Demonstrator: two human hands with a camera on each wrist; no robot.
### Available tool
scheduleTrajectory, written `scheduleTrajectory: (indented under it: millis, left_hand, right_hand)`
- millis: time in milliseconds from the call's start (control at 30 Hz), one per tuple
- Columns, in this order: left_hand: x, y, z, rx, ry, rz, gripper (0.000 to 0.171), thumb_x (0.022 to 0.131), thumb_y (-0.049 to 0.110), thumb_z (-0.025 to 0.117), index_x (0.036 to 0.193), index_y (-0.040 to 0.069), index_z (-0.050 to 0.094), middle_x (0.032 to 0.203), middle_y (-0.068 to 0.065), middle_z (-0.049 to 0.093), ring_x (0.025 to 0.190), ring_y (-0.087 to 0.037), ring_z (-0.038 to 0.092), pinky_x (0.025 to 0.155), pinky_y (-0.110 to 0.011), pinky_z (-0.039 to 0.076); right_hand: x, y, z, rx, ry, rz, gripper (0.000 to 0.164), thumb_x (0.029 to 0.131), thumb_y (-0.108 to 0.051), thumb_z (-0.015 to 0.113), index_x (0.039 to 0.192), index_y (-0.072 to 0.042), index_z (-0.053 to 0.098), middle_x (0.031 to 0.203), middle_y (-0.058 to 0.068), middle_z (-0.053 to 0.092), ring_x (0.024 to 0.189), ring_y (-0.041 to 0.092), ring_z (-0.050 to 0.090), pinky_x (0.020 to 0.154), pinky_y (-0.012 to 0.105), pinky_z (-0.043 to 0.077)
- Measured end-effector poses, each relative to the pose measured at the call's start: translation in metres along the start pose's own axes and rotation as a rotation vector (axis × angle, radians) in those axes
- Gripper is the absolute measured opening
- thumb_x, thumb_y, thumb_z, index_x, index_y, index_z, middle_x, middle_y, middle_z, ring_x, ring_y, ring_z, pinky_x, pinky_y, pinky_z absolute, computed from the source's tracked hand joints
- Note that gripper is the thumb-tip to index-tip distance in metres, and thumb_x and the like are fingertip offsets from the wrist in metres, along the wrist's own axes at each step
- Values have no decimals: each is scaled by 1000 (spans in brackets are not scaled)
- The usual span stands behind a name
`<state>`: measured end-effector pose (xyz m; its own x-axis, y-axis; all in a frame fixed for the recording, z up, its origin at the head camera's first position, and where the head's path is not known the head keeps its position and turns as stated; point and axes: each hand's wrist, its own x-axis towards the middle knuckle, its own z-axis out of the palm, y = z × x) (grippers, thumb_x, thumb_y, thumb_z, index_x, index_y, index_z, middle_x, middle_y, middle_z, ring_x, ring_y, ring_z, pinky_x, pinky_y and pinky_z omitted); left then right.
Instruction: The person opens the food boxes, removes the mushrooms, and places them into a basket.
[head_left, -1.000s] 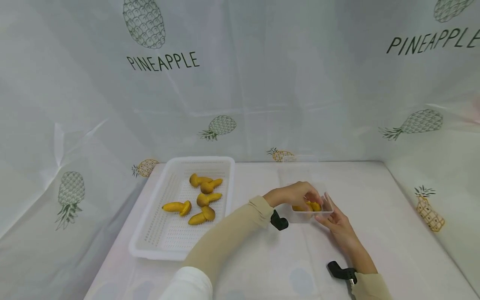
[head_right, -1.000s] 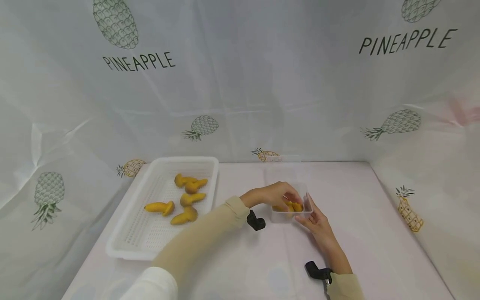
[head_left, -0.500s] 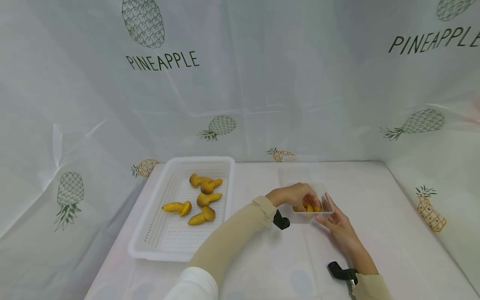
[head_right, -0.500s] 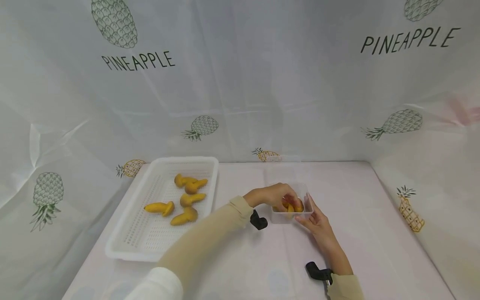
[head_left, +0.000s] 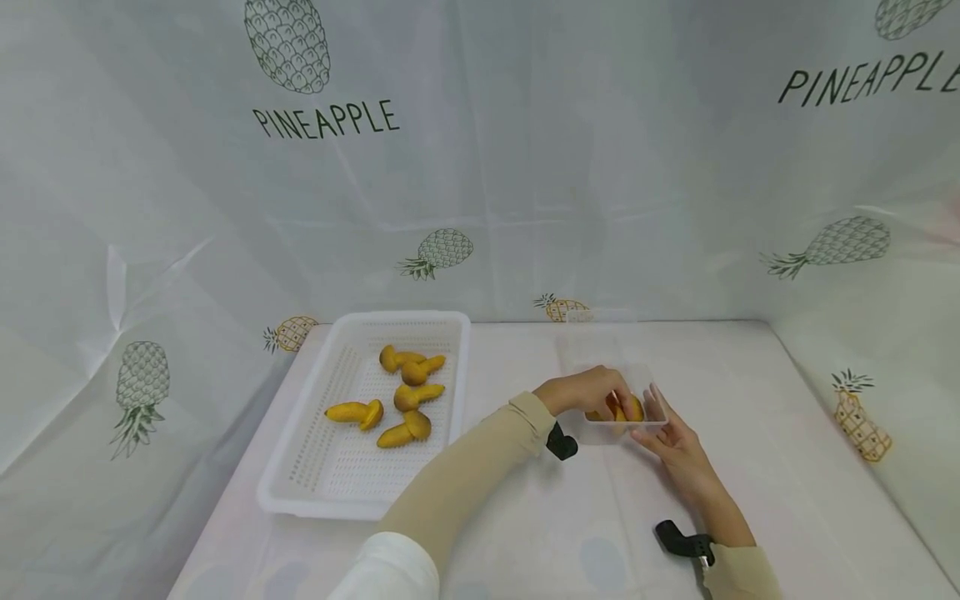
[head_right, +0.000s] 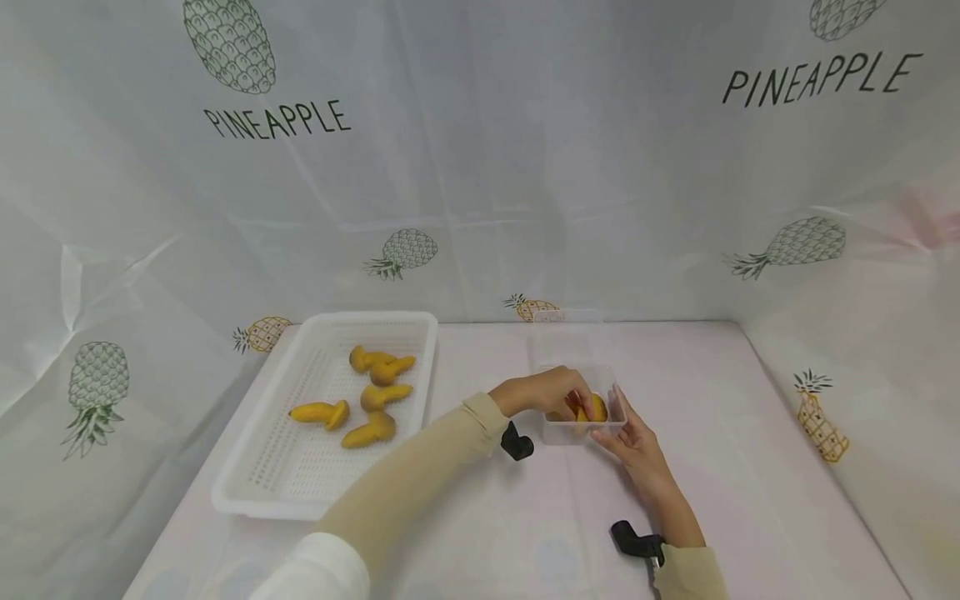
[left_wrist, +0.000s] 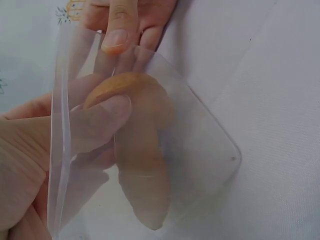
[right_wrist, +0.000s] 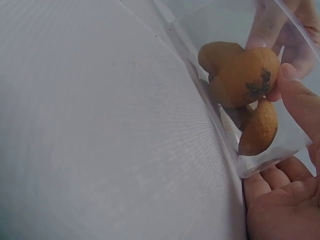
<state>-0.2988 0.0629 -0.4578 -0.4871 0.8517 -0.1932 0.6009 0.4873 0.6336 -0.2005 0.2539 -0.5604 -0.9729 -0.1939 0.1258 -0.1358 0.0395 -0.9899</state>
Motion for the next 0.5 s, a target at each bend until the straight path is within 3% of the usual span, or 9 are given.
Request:
scheduleTrajectory:
  millis: [200, 500]
  left_hand:
    - [-1, 0, 0, -50, -15, 12, 26, 84, -9, 73, 105, 6, 78, 110, 0, 71, 98, -7, 62, 79, -9, 48]
    - [1, -8, 0, -130, 25, 72, 23, 83, -2, 75, 105, 4, 77, 108, 0, 73, 99, 0, 63, 84, -9, 47]
  right_hand:
    - [0, -2, 1, -13, 1, 4, 84, 97, 2, 61, 162, -15, 9, 160, 30, 4, 145, 46, 5, 98, 5, 35]
    - [-1, -4, 1, -21, 1, 10, 85, 97, 1, 62, 162, -14, 9, 161, 29, 5, 145, 46, 6, 97, 5, 36]
